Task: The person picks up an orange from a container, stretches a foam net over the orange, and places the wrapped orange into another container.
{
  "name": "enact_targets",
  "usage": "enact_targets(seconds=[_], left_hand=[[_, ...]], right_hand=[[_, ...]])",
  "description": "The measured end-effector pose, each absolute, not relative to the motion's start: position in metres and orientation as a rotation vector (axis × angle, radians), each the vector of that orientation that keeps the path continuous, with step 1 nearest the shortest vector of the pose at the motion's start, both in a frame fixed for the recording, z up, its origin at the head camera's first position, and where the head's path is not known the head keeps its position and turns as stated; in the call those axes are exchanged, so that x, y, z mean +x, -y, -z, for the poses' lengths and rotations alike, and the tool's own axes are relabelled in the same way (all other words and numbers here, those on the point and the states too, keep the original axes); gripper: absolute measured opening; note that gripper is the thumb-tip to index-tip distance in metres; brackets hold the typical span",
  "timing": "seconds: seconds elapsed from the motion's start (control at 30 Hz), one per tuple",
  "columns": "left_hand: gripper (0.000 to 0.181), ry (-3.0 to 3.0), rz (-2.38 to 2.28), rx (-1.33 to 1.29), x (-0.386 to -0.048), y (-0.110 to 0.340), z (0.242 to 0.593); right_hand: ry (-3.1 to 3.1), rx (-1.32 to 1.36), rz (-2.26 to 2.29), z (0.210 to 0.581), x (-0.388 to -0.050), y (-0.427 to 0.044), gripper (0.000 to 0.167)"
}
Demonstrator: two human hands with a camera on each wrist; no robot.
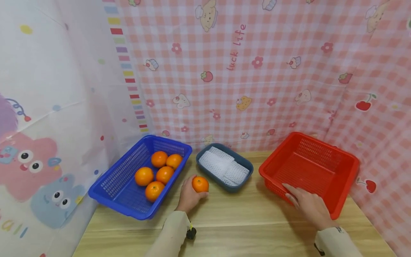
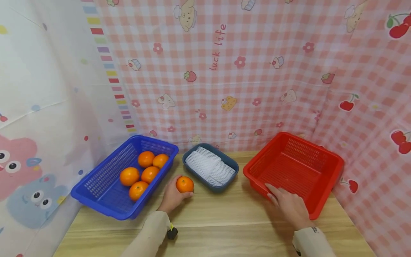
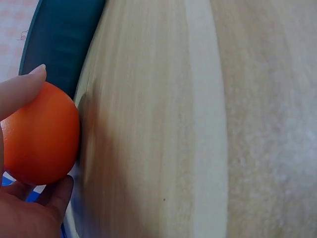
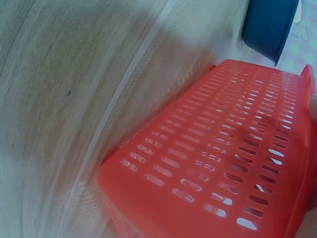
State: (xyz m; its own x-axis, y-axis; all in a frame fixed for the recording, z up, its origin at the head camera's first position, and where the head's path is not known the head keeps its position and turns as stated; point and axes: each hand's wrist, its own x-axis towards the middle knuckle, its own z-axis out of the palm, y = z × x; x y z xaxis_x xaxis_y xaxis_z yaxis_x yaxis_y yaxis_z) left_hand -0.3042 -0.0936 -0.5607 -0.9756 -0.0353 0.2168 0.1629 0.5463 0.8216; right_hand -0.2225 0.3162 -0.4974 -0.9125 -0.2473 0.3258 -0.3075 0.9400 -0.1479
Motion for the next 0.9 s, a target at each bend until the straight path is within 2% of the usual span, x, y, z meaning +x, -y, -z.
enact_targets(seconds=[0.53,0.9], left_hand=[[0.091,2.541,1.395,-0.084,-0.308,0.09,0.57],[0.101,2.567,1.12,-0.198,-0.303,0.098,0.549]], right_hand=[[2.793,0.399,-0.28,0.501,-0.223,-0.314,0.044],[2.811,0.403,-0.275,0.495,-0.221,-0.315,0.045]])
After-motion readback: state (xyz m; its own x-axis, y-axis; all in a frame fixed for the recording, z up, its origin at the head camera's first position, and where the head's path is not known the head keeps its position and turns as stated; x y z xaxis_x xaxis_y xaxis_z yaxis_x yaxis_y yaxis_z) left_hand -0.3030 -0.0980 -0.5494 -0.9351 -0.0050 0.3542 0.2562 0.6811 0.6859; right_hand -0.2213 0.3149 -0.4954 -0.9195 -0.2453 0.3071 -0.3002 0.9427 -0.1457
